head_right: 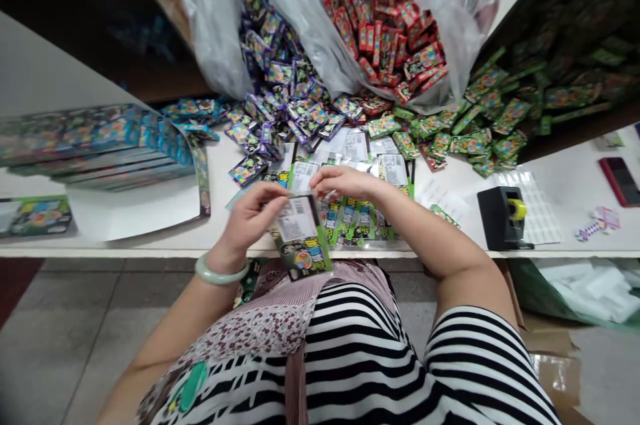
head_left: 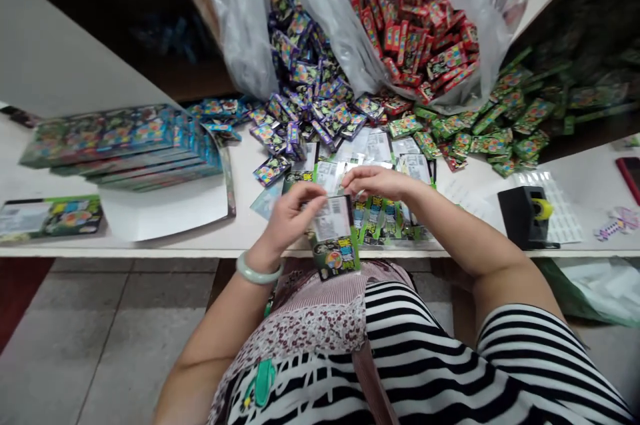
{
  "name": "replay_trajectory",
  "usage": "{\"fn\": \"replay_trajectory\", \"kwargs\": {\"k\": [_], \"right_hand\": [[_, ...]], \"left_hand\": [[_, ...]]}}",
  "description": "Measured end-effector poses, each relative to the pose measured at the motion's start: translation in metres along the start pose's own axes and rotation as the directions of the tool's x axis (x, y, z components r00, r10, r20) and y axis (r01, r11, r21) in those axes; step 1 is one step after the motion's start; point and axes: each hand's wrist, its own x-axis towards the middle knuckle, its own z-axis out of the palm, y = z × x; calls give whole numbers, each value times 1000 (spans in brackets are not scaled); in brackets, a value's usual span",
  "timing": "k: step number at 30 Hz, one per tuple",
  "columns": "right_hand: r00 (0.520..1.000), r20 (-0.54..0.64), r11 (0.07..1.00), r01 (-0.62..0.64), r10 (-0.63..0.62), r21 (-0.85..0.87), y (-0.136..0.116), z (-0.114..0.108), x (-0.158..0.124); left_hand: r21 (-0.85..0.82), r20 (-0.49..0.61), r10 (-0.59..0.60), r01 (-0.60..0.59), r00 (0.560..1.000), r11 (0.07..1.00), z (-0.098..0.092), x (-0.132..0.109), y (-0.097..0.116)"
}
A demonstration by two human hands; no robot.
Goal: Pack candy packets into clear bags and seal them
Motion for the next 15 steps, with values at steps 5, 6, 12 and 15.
{"fn": "replay_trajectory", "kwargs": {"k": [5, 6, 12, 15], "right_hand": [[602, -723, 817, -192, -339, -543, 32, -114, -30], [549, -780, 778, -333, -301, -534, 39, -132, -34], [533, -837, 762, -489, -126, -425, 64, -172, -33], [545, -835, 865, -383, -72, -325, 69, -175, -31]], "left_hand": [[-252, -591, -208, 66, 780, 965, -33, 8, -28], [-330, -606, -274, 78, 747, 941, -34, 9, -34], [-533, -374, -529, 290, 762, 795, -11, -8, -58], [-350, -283, -488, 385, 826, 854, -10, -24, -71]]}}
